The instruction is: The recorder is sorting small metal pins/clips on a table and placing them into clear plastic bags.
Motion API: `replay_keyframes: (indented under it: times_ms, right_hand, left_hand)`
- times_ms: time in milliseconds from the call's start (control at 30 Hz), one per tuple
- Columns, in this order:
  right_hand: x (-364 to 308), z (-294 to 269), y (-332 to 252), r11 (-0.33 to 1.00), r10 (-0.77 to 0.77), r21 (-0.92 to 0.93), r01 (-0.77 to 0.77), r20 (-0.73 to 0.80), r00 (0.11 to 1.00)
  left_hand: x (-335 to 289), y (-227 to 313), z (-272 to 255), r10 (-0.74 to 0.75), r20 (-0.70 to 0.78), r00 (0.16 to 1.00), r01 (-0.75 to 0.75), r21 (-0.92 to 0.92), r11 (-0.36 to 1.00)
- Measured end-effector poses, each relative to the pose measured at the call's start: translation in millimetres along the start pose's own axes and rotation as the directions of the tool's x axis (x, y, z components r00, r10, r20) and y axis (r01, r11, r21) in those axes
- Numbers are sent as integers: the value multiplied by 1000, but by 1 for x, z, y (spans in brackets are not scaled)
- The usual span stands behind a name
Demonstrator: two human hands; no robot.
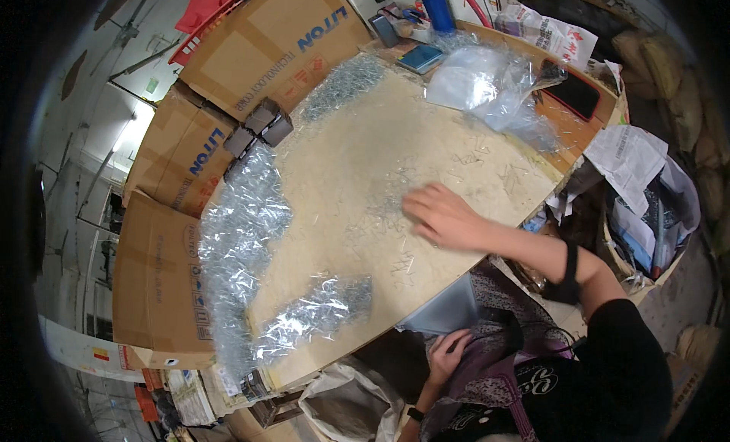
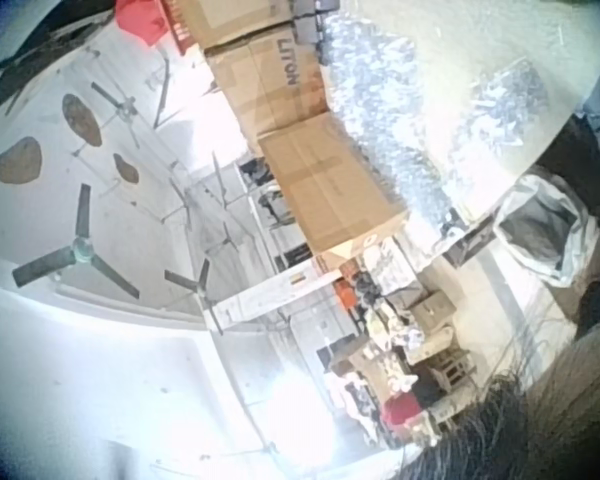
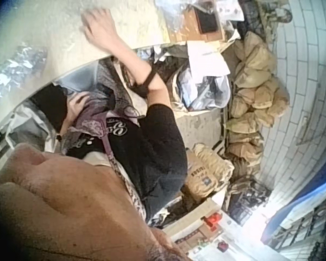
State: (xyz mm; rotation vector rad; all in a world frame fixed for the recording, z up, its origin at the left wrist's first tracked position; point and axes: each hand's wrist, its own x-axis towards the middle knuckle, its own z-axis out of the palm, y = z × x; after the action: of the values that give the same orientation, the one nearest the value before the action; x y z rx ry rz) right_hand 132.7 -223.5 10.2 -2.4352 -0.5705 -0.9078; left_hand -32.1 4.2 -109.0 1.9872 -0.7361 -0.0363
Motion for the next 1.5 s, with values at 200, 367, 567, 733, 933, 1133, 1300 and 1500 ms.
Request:
replay_keyframes:
  times_ms: [200, 367, 567, 733, 933, 1133, 1300, 1500]
  right_hand:
    - [50, 29, 51, 999, 23, -45, -3, 437, 899]
    - [41, 5, 74, 860, 510, 96, -501, -168, 843]
    - [-4, 5, 68, 840, 489, -331, -430, 118, 865]
    - [9, 14, 35, 917, 372, -248, -313, 243, 896]
    - [19, 18, 92, 887, 451, -310, -344, 413, 791]
    - [52, 22, 67, 906, 398, -332, -263, 455, 797]
    - [61, 72, 16, 957, 246, -279, -75, 649, 720]
    - [93, 118, 6, 997, 70, -18, -71, 534, 843]
  left_hand:
    - [-1, -1, 2, -70, -86, 994, 66, -49, 997]
    - [2, -1, 1, -106, -70, 992, 98, -111, 989]
    - [4, 6, -1, -141, -143, 980, 124, -124, 984]
    - [6, 8, -2, -146, -168, 975, 125, -130, 984]
    - [6, 9, -3, -158, -145, 977, 142, -112, 984]
    - [6, 4, -3, -159, -152, 976, 142, -118, 983]
    - [5, 8, -5, -191, -151, 970, 176, -110, 978]
    - [7, 10, -3, -133, -156, 979, 120, -87, 989]
